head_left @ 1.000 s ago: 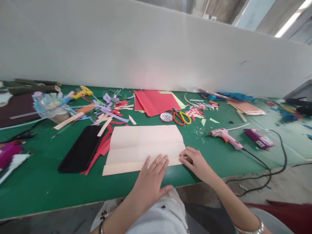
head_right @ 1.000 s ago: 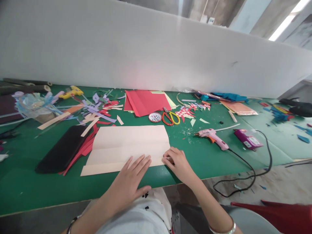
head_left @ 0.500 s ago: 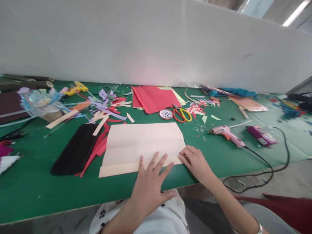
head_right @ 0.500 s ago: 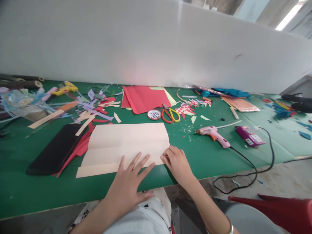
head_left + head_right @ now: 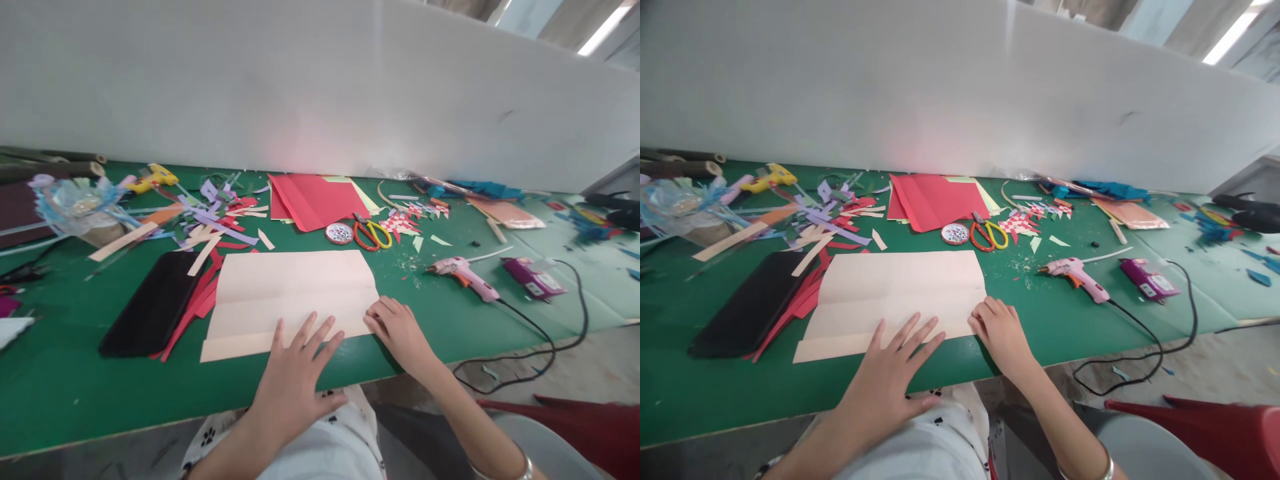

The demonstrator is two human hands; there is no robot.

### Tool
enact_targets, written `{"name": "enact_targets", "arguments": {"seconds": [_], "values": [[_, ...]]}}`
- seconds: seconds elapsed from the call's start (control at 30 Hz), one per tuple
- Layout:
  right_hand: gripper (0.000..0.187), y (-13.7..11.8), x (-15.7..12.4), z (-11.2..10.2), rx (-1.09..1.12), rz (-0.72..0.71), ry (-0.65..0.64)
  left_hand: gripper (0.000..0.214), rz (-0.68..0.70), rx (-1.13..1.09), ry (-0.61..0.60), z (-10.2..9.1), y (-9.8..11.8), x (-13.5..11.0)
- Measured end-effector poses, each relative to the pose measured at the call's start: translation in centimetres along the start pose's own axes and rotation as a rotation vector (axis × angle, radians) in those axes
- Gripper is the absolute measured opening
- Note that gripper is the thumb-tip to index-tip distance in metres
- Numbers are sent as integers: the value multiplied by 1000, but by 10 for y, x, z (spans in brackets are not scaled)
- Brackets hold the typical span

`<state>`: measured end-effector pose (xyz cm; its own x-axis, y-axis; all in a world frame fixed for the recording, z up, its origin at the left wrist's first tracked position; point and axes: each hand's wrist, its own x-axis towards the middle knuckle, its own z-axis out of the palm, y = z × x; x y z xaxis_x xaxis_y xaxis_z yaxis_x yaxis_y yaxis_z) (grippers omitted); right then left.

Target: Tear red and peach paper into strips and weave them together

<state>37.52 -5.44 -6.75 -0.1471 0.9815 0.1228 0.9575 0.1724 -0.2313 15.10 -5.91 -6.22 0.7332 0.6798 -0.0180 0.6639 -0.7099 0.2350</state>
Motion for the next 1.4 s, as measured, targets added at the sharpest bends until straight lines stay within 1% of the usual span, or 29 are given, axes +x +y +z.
{"name": "enact_targets", "arguments": {"seconds": [0.1, 0.23, 0.4, 0.47, 0.53, 0.57, 0.6, 0.63, 0.67, 0.7, 0.73, 0.8, 0.9, 1.0, 1.27, 1.4], "values": [[15, -1, -1, 0, -4, 11, 0, 71, 9, 28, 25, -2, -14, -14], [17, -1, -1, 0, -27, 3, 8, 71, -14, 79, 46, -7, -30, -35], [22, -7, -1, -6, -139, -4, 30, 74, -40, 102, 57, -12, -40, -51], [21, -17, -2, -9, -223, 20, 100, 74, -50, 102, 56, -12, -41, -53], [24, -34, -5, -11, -286, 31, 210, 74, -61, 105, 60, -10, -41, -53], [30, -45, -8, -11, -281, -4, 242, 73, -62, 109, 61, -10, -41, -53], [36, -55, -11, -10, -248, -82, 237, 73, -60, 114, 64, -9, -41, -53], [41, -65, -14, -8, -200, -200, 197, 73, -55, 119, 64, -8, -41, -53], [49, -74, -17, -6, -152, -340, 94, 73, -46, 125, 63, -8, -41, -54], [58, -81, -20, -4, -102, -422, 5, 73, -37, 130, 63, -7, -41, -54], [65, -87, -23, -3, -58, -473, -66, 73, -31, 135, 64, -7, -42, -54], [73, -91, -25, 0, 7, -498, -164, 73, -24, 143, 70, -7, -42, -55], [74, -87, -23, 0, 56, -499, -226, 72, -26, 149, 79, -8, -42, -54], [74, -76, -20, -2, 65, -490, -255, 71, -34, 145, 68, -10, -42, -54], [69, -24, -25, -9, -29, -398, -211, 69, -52, 136, 54, -13, -39, -51], [70, -14, -27, -14, -41, -385, -213, 69, -49, 157, 53, -12, -41, -53]]}}
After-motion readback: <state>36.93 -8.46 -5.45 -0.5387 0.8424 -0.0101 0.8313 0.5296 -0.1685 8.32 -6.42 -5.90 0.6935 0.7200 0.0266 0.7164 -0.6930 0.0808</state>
